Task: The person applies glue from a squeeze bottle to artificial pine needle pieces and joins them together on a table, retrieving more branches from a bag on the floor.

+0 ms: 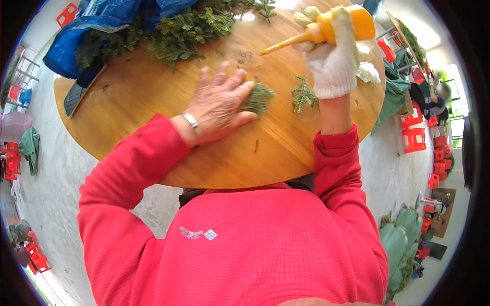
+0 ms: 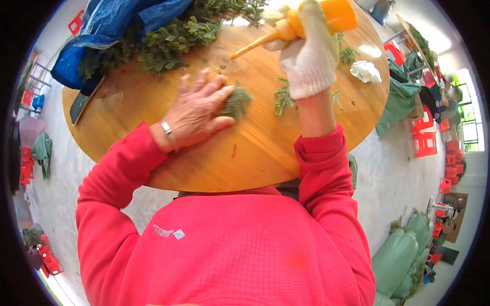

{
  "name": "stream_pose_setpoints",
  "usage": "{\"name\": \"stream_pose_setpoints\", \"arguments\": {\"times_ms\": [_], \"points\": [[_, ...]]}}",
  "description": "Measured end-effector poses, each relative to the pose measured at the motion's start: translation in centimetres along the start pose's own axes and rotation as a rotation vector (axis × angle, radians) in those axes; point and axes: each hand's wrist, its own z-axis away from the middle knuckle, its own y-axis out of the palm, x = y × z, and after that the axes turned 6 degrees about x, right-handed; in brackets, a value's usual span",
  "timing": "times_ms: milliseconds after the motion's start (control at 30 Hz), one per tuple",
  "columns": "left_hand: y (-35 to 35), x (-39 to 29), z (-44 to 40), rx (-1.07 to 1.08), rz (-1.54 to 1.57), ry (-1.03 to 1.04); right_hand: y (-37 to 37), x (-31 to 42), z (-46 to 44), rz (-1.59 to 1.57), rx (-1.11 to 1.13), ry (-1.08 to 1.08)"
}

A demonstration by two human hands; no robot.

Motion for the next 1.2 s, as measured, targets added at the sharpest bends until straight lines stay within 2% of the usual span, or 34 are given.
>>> {"name": "stream_pose_setpoints", "arguments": {"times_ms": [100, 200, 233, 333, 400, 467, 533, 667, 733, 833, 1000, 1067, 1133, 1200], "points": [[1.5, -2.0, -4.6, -0.048, 0.023, 0.119, -4.5, 1.2, -1.4, -0.042, 0.066, 0.022], [1.3, -3.4, -7.7, 0.040, 0.121, 0.103, -5.2, 1.8, -1.7, -0.039, -0.005, -0.021], [1.1, -3.6, -7.7, -0.049, 0.094, 0.086, -5.9, 1.8, -2.1, -0.069, 0.020, -0.022], [-2.3, -0.5, -5.2, -0.049, 0.115, 0.166, -6.5, 2.0, -2.1, -0.104, 0.107, -0.015], [-4.2, 2.6, -2.6, -0.150, -0.087, 0.073, -6.5, 1.8, -2.0, -0.114, 0.129, -0.019], [-4.5, 6.5, -0.5, -0.243, -0.457, -0.067, -5.6, 1.9, -1.7, -0.115, 0.161, -0.052], [-4.1, 10.3, 1.3, -0.231, -0.598, -0.174, -3.6, 2.2, -1.5, -0.109, 0.206, -0.113], [-3.8, 12.4, 2.0, -0.274, -0.603, -0.143, -2.3, 2.2, -0.9, -0.112, 0.129, -0.062], [-4.4, 11.4, 1.6, -0.253, -0.587, -0.148, -2.5, 2.2, -0.7, -0.086, 0.135, -0.043], [-4.9, 8.9, 1.2, -0.402, -0.589, -0.056, -2.2, 2.0, -0.4, -0.059, 0.118, -0.039], [-6.0, 2.7, 1.4, -0.380, -0.424, -0.024, -2.6, 1.6, -0.7, -0.080, 0.165, -0.045], [-5.1, 0.7, 1.3, -0.310, -0.337, -0.024, -3.5, 0.9, -1.4, -0.535, 0.279, 0.080], [-3.6, -0.7, 1.0, -0.232, -0.266, 0.016, -3.7, 0.5, -1.2, -0.771, 0.336, 0.159], [-2.5, -1.3, 1.0, -0.210, -0.129, 0.064, -3.3, 0.4, -0.9, -0.663, 0.316, 0.141]]}}
